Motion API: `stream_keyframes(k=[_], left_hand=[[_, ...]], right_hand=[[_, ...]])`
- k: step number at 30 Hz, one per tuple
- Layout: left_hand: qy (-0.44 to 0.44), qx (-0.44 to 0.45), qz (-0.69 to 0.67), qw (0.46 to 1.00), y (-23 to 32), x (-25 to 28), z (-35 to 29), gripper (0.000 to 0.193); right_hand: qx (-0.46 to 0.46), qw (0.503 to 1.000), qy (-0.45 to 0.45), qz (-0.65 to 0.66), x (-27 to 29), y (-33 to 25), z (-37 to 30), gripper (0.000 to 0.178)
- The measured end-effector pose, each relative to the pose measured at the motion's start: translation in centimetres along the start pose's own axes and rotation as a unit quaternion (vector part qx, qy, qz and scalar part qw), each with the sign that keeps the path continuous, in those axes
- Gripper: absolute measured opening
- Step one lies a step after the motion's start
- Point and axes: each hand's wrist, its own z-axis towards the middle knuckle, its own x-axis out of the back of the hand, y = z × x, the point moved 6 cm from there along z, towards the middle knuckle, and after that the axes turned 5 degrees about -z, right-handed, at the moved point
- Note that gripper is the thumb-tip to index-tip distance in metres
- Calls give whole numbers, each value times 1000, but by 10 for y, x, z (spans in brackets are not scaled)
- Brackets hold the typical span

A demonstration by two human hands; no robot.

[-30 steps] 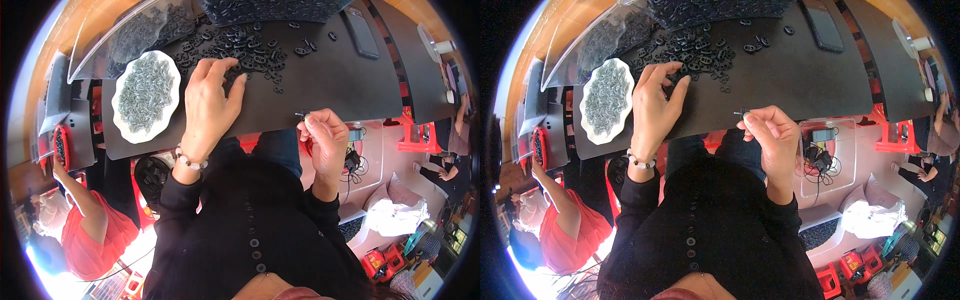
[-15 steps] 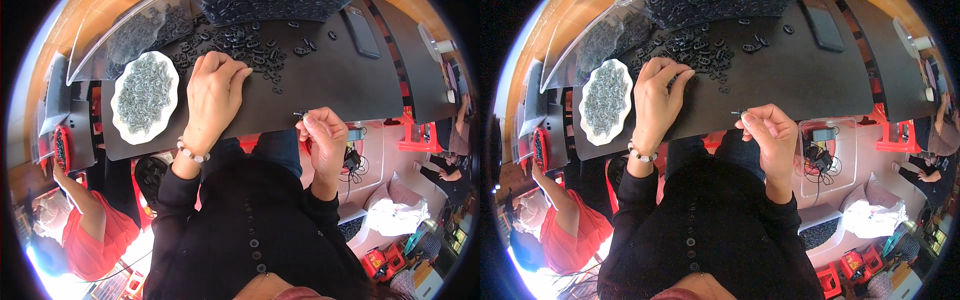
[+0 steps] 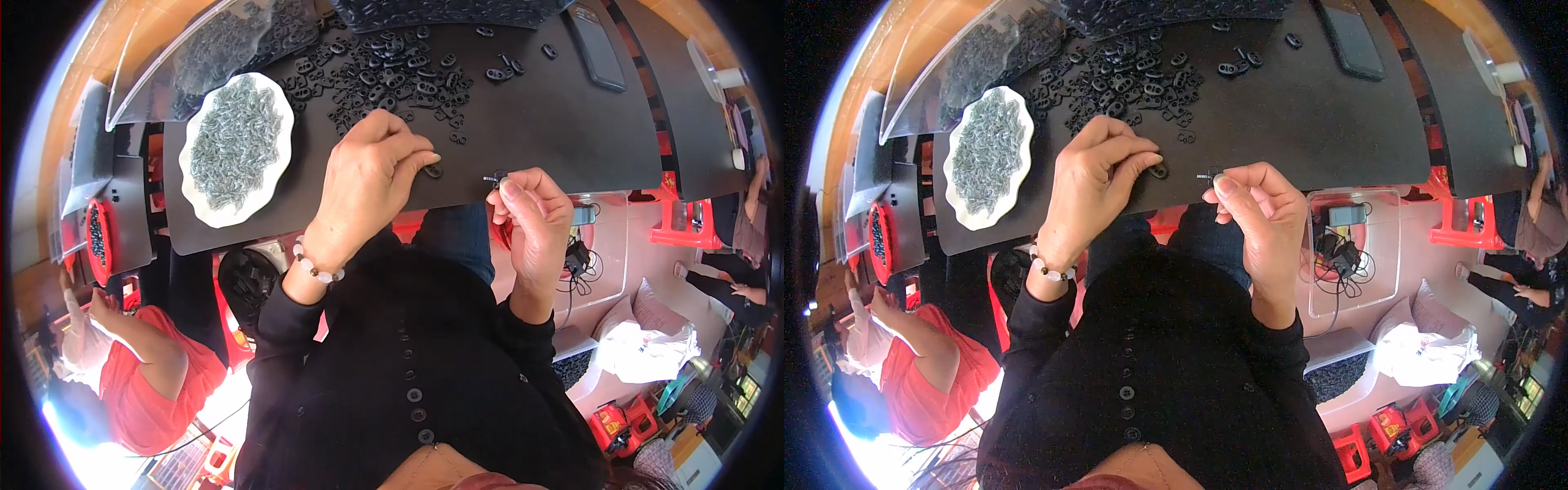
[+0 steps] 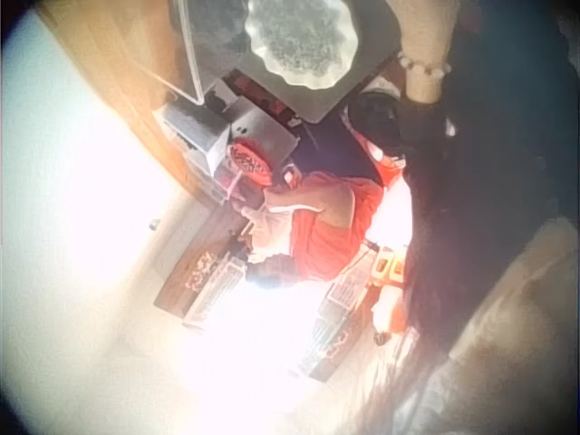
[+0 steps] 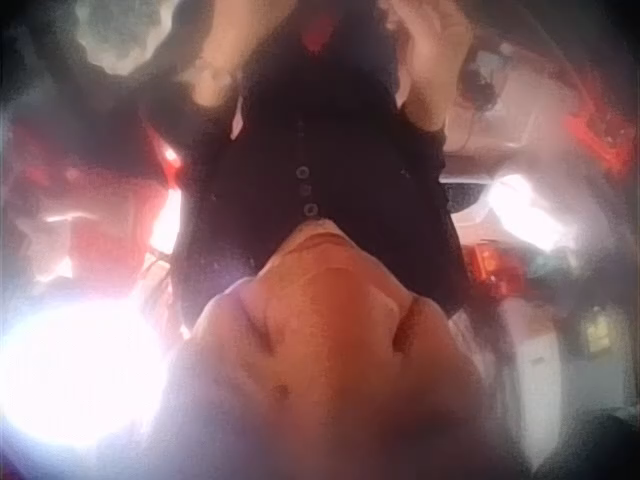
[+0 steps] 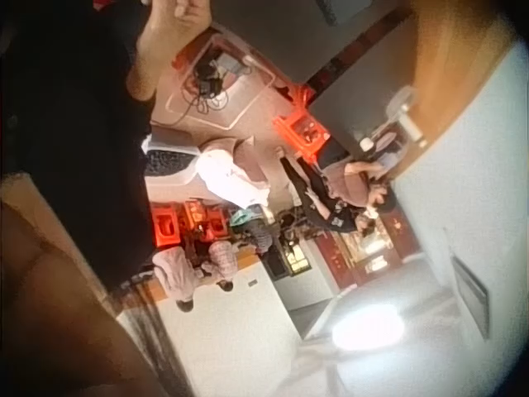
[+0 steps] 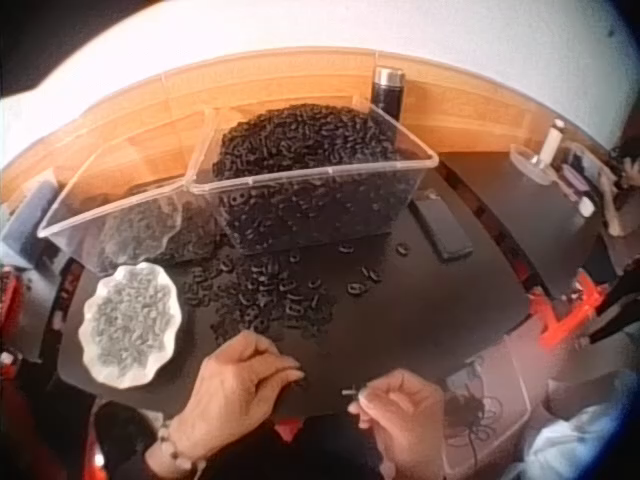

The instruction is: The person assembles plastic cord locks by hand, picking up springs and plastic components from the table and fitting them together.

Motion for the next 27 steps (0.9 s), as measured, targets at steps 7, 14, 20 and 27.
stream_keyframes(k=[7, 14, 20, 27], left_hand=[[101, 131, 1, 986, 7, 18, -27, 20], [9, 29, 98, 995, 16, 2, -20, 37], [22, 6, 62, 998, 10, -5, -24, 28], [42, 62, -164, 984, 10, -4, -33, 28]], right_hand=[[6, 1000, -3, 4, 1, 1, 0, 9], [-1, 1000, -8, 4, 1, 1, 1, 9], [15, 999, -30, 18, 1, 4, -1, 10], [4, 999, -45, 17, -7, 3, -6, 9]])
